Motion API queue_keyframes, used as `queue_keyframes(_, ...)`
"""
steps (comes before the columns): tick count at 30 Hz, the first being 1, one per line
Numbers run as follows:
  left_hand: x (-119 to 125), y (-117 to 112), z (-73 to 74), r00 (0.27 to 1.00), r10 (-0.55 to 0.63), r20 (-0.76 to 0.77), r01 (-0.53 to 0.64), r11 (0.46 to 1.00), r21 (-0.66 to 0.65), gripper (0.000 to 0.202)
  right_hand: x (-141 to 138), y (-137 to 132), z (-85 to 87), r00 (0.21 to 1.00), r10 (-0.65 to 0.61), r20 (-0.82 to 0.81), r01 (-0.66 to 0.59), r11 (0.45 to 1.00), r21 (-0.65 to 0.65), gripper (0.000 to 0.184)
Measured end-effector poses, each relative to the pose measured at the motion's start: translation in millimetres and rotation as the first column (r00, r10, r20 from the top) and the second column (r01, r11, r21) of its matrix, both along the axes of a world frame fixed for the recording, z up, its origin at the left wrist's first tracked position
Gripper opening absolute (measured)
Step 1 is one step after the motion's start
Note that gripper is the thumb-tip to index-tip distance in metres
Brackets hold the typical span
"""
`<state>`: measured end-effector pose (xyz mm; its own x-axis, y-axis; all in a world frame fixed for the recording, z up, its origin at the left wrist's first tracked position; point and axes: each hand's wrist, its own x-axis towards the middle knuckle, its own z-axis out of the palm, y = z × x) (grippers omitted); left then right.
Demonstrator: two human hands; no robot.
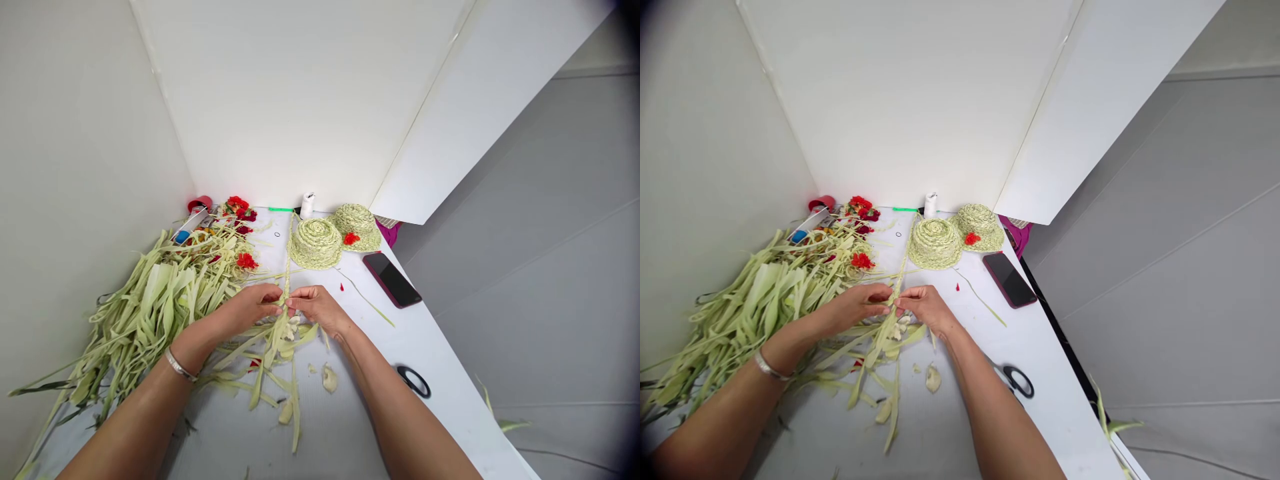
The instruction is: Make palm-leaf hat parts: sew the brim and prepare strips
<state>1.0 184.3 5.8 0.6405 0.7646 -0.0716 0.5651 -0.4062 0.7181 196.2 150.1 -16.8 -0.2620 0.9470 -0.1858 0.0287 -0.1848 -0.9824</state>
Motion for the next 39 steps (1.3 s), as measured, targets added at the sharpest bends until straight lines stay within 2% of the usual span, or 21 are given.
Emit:
queue_keyframes(3,5,1,4.6,0.995,-0.097,-0.008,0.097,0.995,-0.027,0.021,2,0,2.2,1.0,0.015,0.014,-0.015,1.0,0.012,0.036)
queue_keyframes(7,6,-3,9.8,0.991,-0.137,0.011,0.137,0.99,-0.028,0.023,3,0,6.8,0.998,0.029,0.05,-0.031,0.999,0.044,0.033)
queue_keyframes(13,12,-3,5.2,0.996,-0.075,0.043,0.077,0.996,-0.05,0.031,1,-1,10.2,0.984,0.042,0.174,-0.067,0.988,0.137,0.022)
queue_keyframes(16,14,-1,0.4,0.998,-0.009,0.069,0.014,0.997,-0.082,0.03,0,-5,18.7,0.958,0.063,0.278,-0.112,0.98,0.163,0.019)
queue_keyframes(18,15,-1,-2.5,0.995,0.035,0.091,-0.025,0.994,-0.111,0.028,-1,-10,27.8,0.873,0.039,0.486,-0.158,0.965,0.208,0.021)
queue_keyframes(21,14,-2,-5.4,0.989,0.085,0.121,-0.066,0.986,-0.15,0.027,-7,-20,42.5,0.641,-0.105,0.76,-0.182,0.942,0.283,0.022)
queue_keyframes(23,15,-3,-6.1,0.985,0.106,0.136,-0.082,0.982,-0.171,0.025,-14,-27,50.6,0.499,-0.185,0.846,-0.187,0.931,0.314,0.024)
queue_keyframes(26,18,-4,-5.0,0.979,0.123,0.16,-0.091,0.977,-0.193,0.025,-28,-38,58.5,0.251,-0.223,0.942,-0.275,0.916,0.291,0.029)
queue_keyframes(28,19,-4,-3.4,0.976,0.131,0.175,-0.094,0.975,-0.203,0.027,-38,-43,61.2,0.175,-0.206,0.963,-0.316,0.914,0.253,0.028)
queue_keyframes(31,20,-4,-1.0,0.973,0.132,0.191,-0.089,0.972,-0.219,0.03,-45,-47,63.7,0.141,-0.163,0.976,-0.344,0.917,0.203,0.024)
queue_keyframes(35,18,-5,1.1,0.971,0.116,0.21,-0.069,0.974,-0.217,0.029,-39,-47,70.2,0.143,-0.159,0.977,-0.393,0.897,0.204,0.026)
queue_keyframes(37,17,-6,1.9,0.97,0.102,0.221,-0.055,0.976,-0.21,0.03,-31,-46,74.7,0.177,-0.138,0.974,-0.406,0.891,0.2,0.026)
queue_keyframes(39,17,-7,2.1,0.969,0.084,0.232,-0.036,0.978,-0.204,0.031,-23,-44,78.9,0.252,-0.102,0.962,-0.4,0.895,0.2,0.025)
